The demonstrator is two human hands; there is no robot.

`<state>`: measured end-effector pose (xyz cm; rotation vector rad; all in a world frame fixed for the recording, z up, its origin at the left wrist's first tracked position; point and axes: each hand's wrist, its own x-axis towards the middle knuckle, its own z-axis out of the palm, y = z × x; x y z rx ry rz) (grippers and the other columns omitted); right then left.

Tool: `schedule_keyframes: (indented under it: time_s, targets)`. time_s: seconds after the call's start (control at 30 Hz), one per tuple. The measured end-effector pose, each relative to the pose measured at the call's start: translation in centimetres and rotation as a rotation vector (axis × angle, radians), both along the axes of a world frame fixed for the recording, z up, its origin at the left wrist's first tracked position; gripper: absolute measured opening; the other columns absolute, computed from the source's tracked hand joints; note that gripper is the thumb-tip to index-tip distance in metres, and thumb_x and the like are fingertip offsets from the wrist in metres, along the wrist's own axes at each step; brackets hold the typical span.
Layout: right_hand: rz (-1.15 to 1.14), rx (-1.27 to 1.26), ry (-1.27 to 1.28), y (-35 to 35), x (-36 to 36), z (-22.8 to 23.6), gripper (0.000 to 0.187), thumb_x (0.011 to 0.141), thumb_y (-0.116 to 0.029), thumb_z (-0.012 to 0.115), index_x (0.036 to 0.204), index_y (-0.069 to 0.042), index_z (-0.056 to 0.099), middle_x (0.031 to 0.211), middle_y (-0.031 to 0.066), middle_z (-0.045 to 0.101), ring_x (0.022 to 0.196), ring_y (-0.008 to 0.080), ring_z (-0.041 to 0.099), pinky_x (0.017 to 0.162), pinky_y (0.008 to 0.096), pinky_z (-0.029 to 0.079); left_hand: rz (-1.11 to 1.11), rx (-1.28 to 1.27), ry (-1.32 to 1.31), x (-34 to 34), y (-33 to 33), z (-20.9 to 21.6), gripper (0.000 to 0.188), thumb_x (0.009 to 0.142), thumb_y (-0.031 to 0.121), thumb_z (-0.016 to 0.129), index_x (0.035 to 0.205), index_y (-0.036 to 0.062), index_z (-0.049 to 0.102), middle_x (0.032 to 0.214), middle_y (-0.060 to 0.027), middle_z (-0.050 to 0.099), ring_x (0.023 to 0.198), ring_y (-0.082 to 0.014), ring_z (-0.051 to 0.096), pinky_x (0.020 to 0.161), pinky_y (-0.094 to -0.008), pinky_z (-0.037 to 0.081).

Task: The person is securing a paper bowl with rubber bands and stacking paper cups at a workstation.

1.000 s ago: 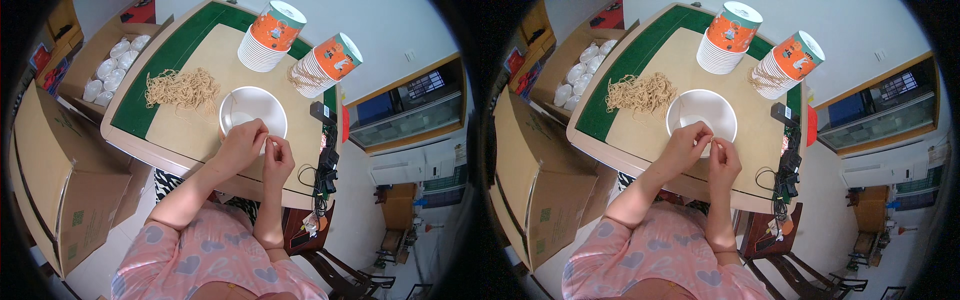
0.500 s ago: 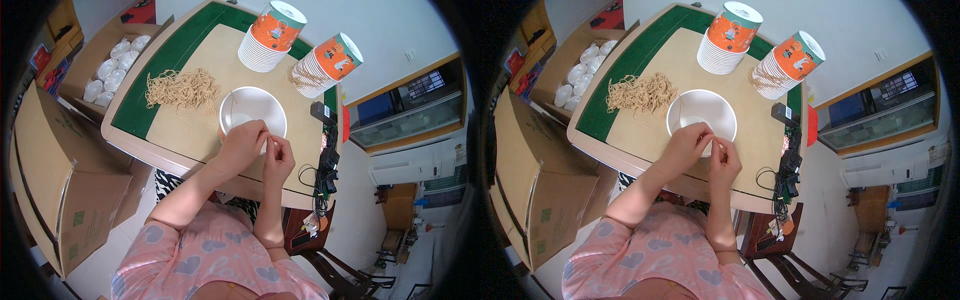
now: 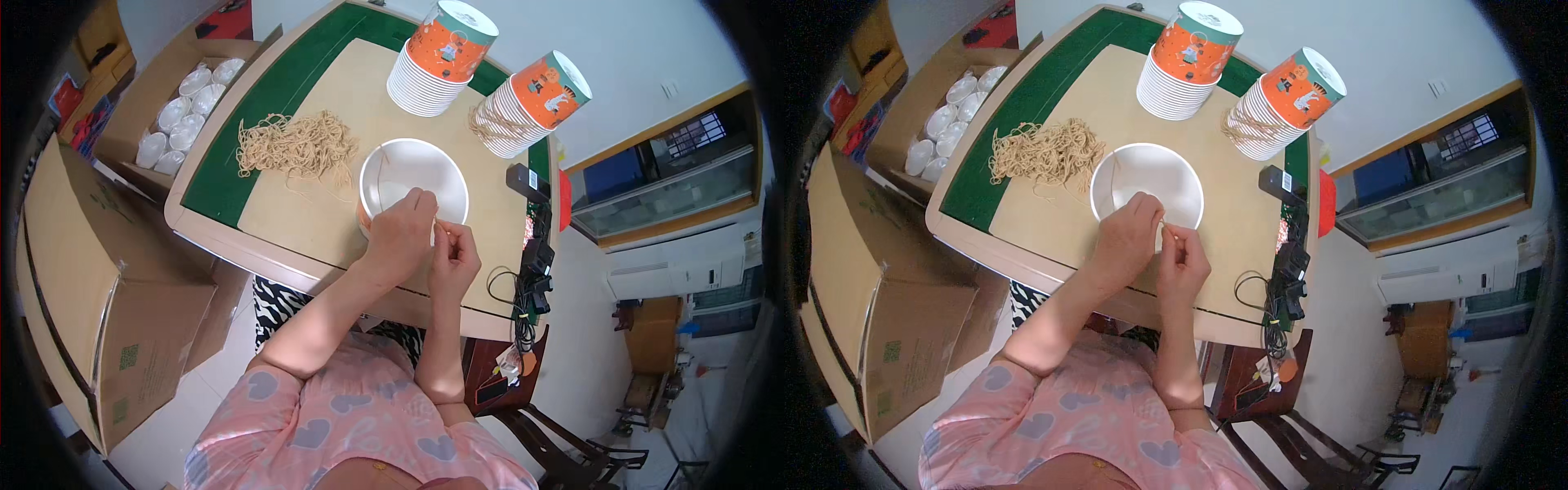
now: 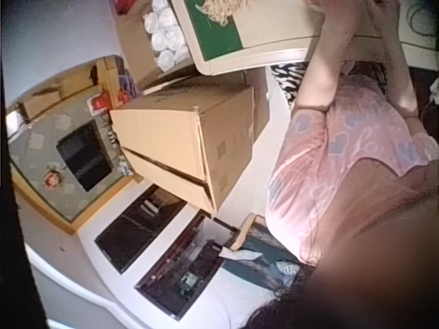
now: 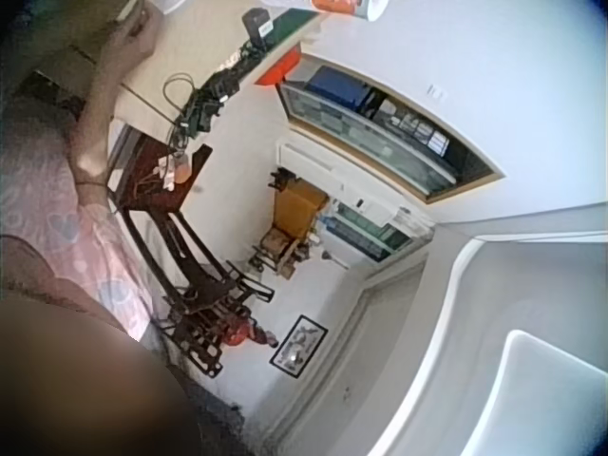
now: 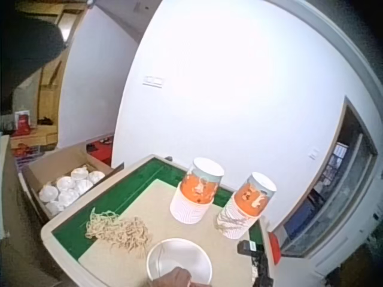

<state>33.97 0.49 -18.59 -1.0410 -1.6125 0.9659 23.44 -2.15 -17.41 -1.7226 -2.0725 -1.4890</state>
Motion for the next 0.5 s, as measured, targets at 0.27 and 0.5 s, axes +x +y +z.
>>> schedule_keyframes:
  time_s: [0.27,0.5]
  targets:
    - [-0.026,0.022,-0.046,-0.3,0.1,2.1,0.006,0.085,-0.003,0.064,0.091,-0.003,0.064,0.071,-0.0058,0.053,0.057,0.0011,0.039,0.051,0.0161,0.03,-0.093,-0.101,-0.166,-0.2,-0.4,1.4,0.011,0.087,0.013,0.055,0.088,0.0034,0.05,0.082,-0.0121,0.057,0.073,-0.0294,0.062,0.061,-0.039,0.049]
    - [-0.013,0.136,-0.057,0.8,1.1,2.7,0.005,0.083,-0.002,0.066,0.088,-0.003,0.064,0.073,-0.0045,0.056,0.059,0.0018,0.041,0.052,0.0165,0.032,-0.259,-0.098,-0.35,-0.2,-1.7,4.5,0.016,0.089,0.017,0.054,0.094,0.0009,0.055,0.089,-0.0163,0.06,0.08,-0.0343,0.061,0.068,-0.0416,0.048]
